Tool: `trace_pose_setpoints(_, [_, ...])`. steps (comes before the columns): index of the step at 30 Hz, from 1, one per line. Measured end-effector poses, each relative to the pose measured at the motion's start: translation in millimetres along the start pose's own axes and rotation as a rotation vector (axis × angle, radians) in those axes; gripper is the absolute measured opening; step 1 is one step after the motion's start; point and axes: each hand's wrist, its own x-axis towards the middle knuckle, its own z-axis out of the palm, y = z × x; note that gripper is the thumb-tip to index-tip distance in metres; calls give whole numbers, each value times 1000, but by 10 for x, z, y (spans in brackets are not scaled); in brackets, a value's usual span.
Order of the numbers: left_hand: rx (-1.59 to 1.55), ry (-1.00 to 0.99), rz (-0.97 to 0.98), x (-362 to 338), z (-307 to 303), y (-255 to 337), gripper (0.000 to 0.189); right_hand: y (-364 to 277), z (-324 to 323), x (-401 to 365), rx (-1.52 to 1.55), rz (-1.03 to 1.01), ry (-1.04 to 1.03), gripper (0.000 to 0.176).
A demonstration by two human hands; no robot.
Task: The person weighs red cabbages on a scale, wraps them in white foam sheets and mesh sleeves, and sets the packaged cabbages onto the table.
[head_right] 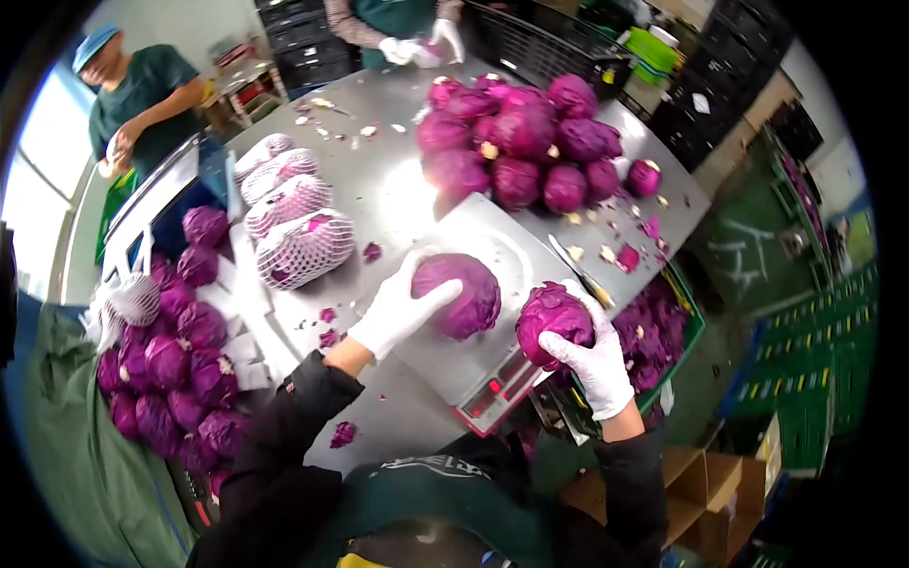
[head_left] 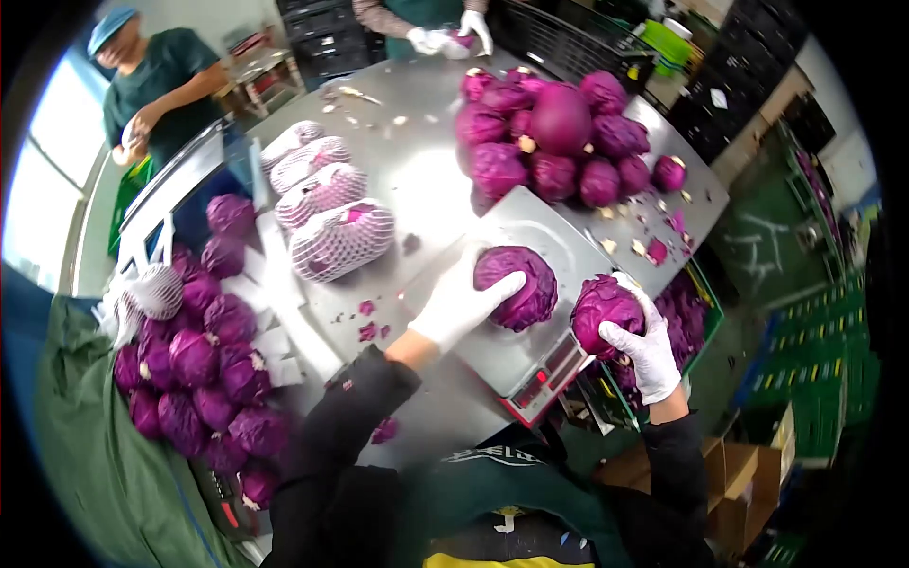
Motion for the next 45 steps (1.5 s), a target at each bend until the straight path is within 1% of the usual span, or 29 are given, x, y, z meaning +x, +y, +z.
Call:
trace_pose_setpoints(2, [130,-81,41,120,110,118,69,22,-143,-134,-67,-13,56,76])
trace_pose_setpoints(3, [229,-96,23,178,123,142,74,31,-204,-195,-83,-23,80,76])
trace_pose_setpoints(4, [351,-78,79,235,108,131,73,46,-260,-250,-99,-33,100,76])
trace_pose_setpoints(6, [422,-152,286,338,-1,104,73,61,-347,-331,-93,-20,132,77])
trace_pose_setpoints(8, [428,-169,327,311,-107,138,77,92,-413,-382,-66,-49,141,78])
trace_pose_setpoints(9, [366,-213,268,299,-165,171,84,91,-430,-402,-71,-71,155,78])
trace_pose_setpoints(10, [148,-227,245,333,-165,76,87,70,-425,-418,-57,-87,170,79])
trace_pose_setpoints(12, [115,-231,101,253,-213,169,89,-31,-397,-451,-33,-58,184,79])
trace_pose_setpoints(13, [57,-241,77,243,-207,163,89,-17,-417,-457,-11,-61,185,80])
trace_pose_setpoints(14, [77,-254,62,243,-236,165,90,-49,-416,-460,-27,-74,175,79])
trace_pose_setpoints(16, [178,-188,152,308,-275,52,91,-63,-420,-475,9,-91,177,78])
trace_pose_setpoints(17, [148,-146,112,309,-303,11,90,-86,-422,-493,13,-90,183,76])
trace_pose_setpoints(18, [130,-123,127,280,-330,127,86,-76,-439,-493,54,-90,183,77])
trace_pose_setpoints(20, [-67,-175,163,268,-390,296,80,-116,-452,-530,52,-92,195,77])
trace_pose_setpoints(22, [33,-124,165,345,-501,215,76,-180,-425,-561,68,-90,205,77])
trace_pose_setpoints(23, [61,-105,197,373,-530,196,74,-197,-422,-567,67,-99,205,78])
trace_pose_setpoints(26, [29,-85,81,290,-498,498,73,-217,-405,-588,83,-95,217,79])
trace_pose_setpoints(27, [30,-107,55,312,-510,531,73,-205,-402,-592,93,-90,221,78])
trace_pose_setpoints(30, [-16,-179,118,455,-387,451,75,-144,-370,-534,49,-91,208,77])
trace_pose_setpoints(33, [108,-466,207,531,-190,254,71,-81,-244,-359,-87,-107,145,78])
trace_pose_setpoints(34, [378,-542,352,583,-160,224,69,-18,-199,-279,-141,-136,129,77])
trace_pose_setpoints(36, [203,-524,132,459,-144,187,68,72,-123,-138,-405,-182,136,77])
trace_pose_setpoints(37, [105,-561,94,377,-181,227,68,174,-119,-52,-501,-219,145,78])
trace_pose_setpoints(38, [167,-522,211,322,-206,88,69,253,-114,23,-598,-252,149,79])
trace_pose_setpoints(40, [154,-383,282,38,-187,3,76,299,-39,135,-630,-225,139,81])
trace_pose_setpoints(42, [155,-142,305,-277,-90,-46,84,347,45,237,-720,-138,155,85])
trace_pose_setpoints(43, [165,18,330,-342,-16,-171,82,382,81,292,-792,-136,152,89])
trace_pose_setpoints(44, [187,41,297,-374,19,-236,91,454,134,350,-788,-168,166,85])
trace_pose_setpoints(45, [185,132,291,-388,74,-234,91,433,205,385,-835,-161,176,85])
